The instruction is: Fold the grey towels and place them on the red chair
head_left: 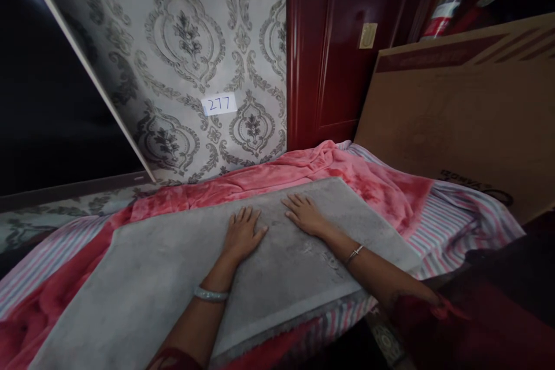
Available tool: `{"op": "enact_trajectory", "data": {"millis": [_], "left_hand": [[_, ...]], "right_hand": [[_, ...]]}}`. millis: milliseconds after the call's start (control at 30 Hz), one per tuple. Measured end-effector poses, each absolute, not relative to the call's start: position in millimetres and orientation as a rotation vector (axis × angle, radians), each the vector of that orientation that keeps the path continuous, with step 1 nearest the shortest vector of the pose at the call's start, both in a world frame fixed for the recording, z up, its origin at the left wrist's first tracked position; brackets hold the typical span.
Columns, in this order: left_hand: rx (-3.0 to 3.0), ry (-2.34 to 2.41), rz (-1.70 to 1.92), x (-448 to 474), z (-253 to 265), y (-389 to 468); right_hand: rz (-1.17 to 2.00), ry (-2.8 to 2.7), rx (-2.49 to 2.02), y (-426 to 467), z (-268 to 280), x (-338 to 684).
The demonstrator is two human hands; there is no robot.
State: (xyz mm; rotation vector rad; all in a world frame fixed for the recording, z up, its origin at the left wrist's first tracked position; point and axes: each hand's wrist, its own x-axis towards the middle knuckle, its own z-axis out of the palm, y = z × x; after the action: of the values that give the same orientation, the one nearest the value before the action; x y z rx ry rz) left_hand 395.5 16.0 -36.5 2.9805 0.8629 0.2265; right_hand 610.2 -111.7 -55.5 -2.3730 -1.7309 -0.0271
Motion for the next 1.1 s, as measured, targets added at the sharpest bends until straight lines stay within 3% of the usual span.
{"op": "enact_trajectory", "data": {"millis": [433,633,767,933,1100], "left_hand": [[2.975,0.857,0.210,394.3,-36.7,16.5],[2.962,0.841,0.244,394.6,-38.9,17.9],[2.959,0.855,0.257,394.8,-39.3,17.5],[2.954,0.862,0.250,393.2,-37.4,14.6],[2.938,0.855,0.218,392.1,-35.5,13.3]], "right_hand": [[-0.075,-1.121,-2.801,-176.5,-67.2,738.7],[-0.064,-0.992,-2.867,-192.5,-51.5,744.9],[-0.161,-1.229,-2.695,-150.9,-37.3,702.5],[-0.020,-1.652,-2.440,-95.5,-44.5,645.7],[0.029,-1.687,-2.438,-84.4,-53.3,654.7]]}}
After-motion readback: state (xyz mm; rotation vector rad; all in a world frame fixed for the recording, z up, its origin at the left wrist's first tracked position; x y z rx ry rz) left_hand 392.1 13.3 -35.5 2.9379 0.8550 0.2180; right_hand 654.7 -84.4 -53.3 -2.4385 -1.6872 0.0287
